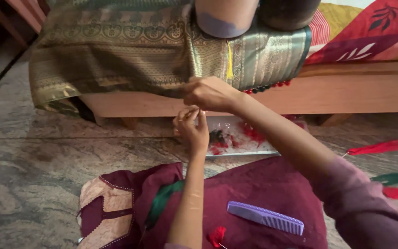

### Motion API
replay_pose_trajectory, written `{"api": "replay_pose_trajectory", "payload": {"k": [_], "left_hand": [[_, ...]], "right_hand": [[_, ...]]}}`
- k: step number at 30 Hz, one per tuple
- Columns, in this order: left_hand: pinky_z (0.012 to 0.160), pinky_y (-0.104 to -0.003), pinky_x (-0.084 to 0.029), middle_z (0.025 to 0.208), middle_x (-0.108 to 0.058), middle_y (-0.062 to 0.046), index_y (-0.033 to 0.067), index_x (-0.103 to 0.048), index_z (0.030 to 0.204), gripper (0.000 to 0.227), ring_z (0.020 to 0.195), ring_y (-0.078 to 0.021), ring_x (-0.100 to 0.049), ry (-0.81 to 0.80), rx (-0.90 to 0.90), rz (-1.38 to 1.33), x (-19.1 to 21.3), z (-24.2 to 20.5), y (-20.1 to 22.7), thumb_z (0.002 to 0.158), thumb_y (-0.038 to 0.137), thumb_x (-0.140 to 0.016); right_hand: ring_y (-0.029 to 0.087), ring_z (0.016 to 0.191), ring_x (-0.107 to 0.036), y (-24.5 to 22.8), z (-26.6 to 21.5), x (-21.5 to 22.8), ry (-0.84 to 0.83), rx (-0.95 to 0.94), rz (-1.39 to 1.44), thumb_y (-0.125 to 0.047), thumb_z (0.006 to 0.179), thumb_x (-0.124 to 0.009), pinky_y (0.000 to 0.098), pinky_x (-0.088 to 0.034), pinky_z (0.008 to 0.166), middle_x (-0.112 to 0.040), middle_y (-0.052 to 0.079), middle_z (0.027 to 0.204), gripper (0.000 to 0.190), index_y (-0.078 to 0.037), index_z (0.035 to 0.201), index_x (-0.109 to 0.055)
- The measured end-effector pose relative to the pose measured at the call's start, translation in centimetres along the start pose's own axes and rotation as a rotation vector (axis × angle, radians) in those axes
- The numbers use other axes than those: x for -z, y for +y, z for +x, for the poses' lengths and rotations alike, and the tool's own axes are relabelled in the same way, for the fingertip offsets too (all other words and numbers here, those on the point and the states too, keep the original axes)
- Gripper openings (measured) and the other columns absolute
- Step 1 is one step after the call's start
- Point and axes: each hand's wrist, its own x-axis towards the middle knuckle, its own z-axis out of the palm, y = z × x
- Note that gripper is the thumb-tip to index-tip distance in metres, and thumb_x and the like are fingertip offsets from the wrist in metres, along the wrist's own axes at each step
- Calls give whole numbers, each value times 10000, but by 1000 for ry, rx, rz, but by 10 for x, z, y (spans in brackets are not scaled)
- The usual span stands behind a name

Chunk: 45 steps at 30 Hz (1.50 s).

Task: Attaching decorative pom-poms and tassels to a saree border using thread and scissors.

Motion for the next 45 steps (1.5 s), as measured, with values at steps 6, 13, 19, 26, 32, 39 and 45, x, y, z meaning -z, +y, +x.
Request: {"api": "replay_pose_trajectory", "payload": {"k": [6, 13, 19, 26, 32, 39, 45], "left_hand": [[1039, -468, -329, 1082, -723, 41, 155, -830, 903, 214, 1168, -264, -522, 51, -12, 296, -3, -1, 9, 932, 314, -690], [950, -447, -390, 1033, -757, 3, 121, -832, 949, 218, 1082, -248, -581, -18, 41, 234, -4, 1, 4, 908, 307, -726], [816, -292, -502, 998, -744, -34, 26, -782, 930, 147, 919, -150, -658, -123, 394, -416, -11, -3, 2, 958, 151, -711], [768, -257, -536, 938, -731, -20, 32, -788, 898, 126, 862, -125, -689, -140, 446, -505, -10, 3, -4, 937, 119, -706], [1047, -488, -268, 987, -752, 45, 168, -820, 837, 98, 1102, -215, -574, -85, 6, 185, 5, 12, 21, 881, 234, -763], [1113, -540, -195, 1012, -744, 59, 188, -791, 821, 157, 1167, -242, -550, -17, -62, 257, -10, 10, 8, 874, 335, -781], [1023, -502, -428, 1099, -614, -16, 145, -761, 787, 169, 1099, -219, -586, -183, 568, -508, -9, 19, 8, 867, 278, -696]], "right_hand": [[253, 733, -713, 31, 21, -40, -577, -293, -147, -189, 897, -717, 399, -584, 611, -698, 93, 809, 140, -77, 814, -696], [249, 781, -723, -21, -35, -18, 283, -429, 108, -73, 880, -718, 371, -588, 703, -744, 117, 868, 140, -27, 998, -777], [224, 806, -780, -27, -83, -46, 284, -678, 318, -59, 831, -729, 341, -620, 709, -776, 151, 963, 216, -15, 1038, -771], [218, 702, -770, -32, -86, -54, 294, -912, 401, -111, 867, -760, 340, -588, 661, -770, 150, 888, 225, -38, 1080, -773], [292, 763, -704, -39, -84, -28, 338, -647, 162, -81, 890, -760, 382, -553, 684, -711, 145, 857, 133, -5, 998, -762], [267, 864, -703, -33, -76, -23, 305, -450, 35, -54, 881, -703, 378, -584, 790, -715, 100, 945, 122, -34, 996, -740], [177, 784, -668, -33, -85, -15, 233, -1037, 704, -171, 942, -678, 354, -565, 682, -803, 87, 1038, 264, -63, 1169, -758]]}}
